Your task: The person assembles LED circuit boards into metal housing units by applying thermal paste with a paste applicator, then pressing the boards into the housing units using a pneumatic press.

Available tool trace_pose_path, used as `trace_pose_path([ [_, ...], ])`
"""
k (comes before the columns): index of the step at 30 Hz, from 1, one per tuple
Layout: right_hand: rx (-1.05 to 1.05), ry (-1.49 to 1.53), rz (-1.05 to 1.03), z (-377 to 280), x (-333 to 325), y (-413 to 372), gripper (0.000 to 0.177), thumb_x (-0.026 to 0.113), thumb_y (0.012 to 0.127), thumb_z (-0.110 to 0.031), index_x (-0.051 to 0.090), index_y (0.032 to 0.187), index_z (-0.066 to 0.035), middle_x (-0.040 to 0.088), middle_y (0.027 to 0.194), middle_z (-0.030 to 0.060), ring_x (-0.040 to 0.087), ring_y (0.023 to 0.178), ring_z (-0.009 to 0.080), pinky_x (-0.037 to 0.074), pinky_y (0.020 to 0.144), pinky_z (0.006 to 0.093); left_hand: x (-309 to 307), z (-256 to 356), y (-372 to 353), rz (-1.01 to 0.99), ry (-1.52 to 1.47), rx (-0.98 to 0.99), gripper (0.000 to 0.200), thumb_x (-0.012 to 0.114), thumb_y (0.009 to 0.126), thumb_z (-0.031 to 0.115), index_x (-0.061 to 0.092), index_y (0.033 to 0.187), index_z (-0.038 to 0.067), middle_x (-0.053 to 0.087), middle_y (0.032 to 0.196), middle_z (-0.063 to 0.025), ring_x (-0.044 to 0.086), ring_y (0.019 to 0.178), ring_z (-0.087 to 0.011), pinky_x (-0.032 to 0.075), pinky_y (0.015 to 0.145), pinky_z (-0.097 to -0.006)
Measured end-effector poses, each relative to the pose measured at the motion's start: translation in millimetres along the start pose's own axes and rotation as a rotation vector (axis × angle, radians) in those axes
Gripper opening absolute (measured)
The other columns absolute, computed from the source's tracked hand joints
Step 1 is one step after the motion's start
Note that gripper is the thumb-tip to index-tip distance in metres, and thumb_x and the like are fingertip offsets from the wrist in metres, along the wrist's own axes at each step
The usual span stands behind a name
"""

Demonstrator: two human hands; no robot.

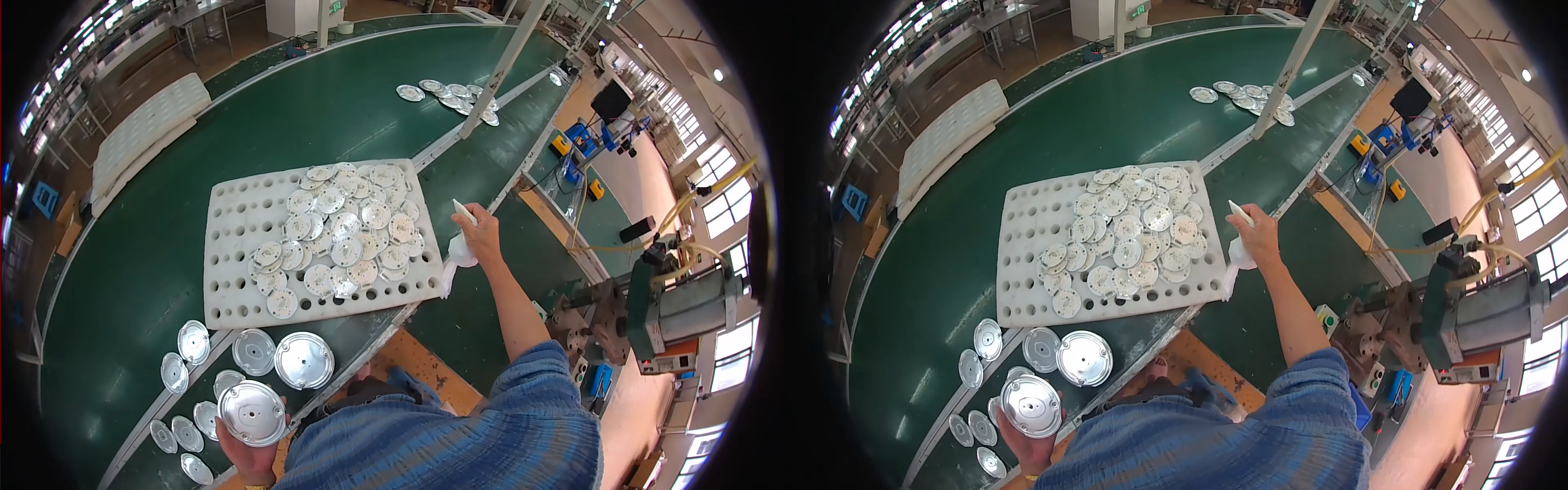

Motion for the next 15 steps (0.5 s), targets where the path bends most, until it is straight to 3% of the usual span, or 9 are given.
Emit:
trace_pose_path([
  [8, -0.058, 0.084, -0.011, -16, 5, 12, 0.031, 0.076, 0.078, -0.026, 0.065, 0.094, -0.001, 0.063, 0.073, 0.0019, 0.053, 0.066, 0.0071, 0.046, 0.062, 0.025, 14, -14, 2, 0.008, -0.02, 0.003, 0.071, 0.046, 0.085, 0.06, 0.039, 0.138, 0.014, 0.046, 0.134, -0.0196, 0.045, 0.119, -0.0512, 0.045, 0.087, -0.0646],
  [11, -0.046, 0.158, -0.012, -27, 0, 10, 0.032, 0.076, 0.078, -0.027, 0.065, 0.094, -0.002, 0.063, 0.074, 0.0008, 0.053, 0.067, 0.0066, 0.046, 0.062, 0.0244, 29, -20, 8, 0.064, -0.078, -0.03, 0.072, 0.04, 0.087, 0.062, 0.038, 0.138, 0.011, 0.045, 0.134, -0.0214, 0.048, 0.116, -0.0485, 0.047, 0.084, -0.0633],
  [15, -0.08, 0.157, -0.045, -39, -9, 7, 0.034, 0.077, 0.077, -0.029, 0.064, 0.093, -0.002, 0.063, 0.075, -0.0002, 0.053, 0.068, 0.0063, 0.046, 0.063, 0.0237, 31, -23, 18, -0.13, 0.021, -0.051, 0.074, 0.051, 0.084, 0.058, 0.037, 0.139, 0.011, 0.042, 0.136, -0.0226, 0.042, 0.121, -0.0514, 0.044, 0.09, -0.0653],
])
Point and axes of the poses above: each hand's wrist, its own y-axis towards the middle knuckle, its own x-axis out of the palm, z = x × y, the point moved 5 cm from there along y, towards the middle knuckle
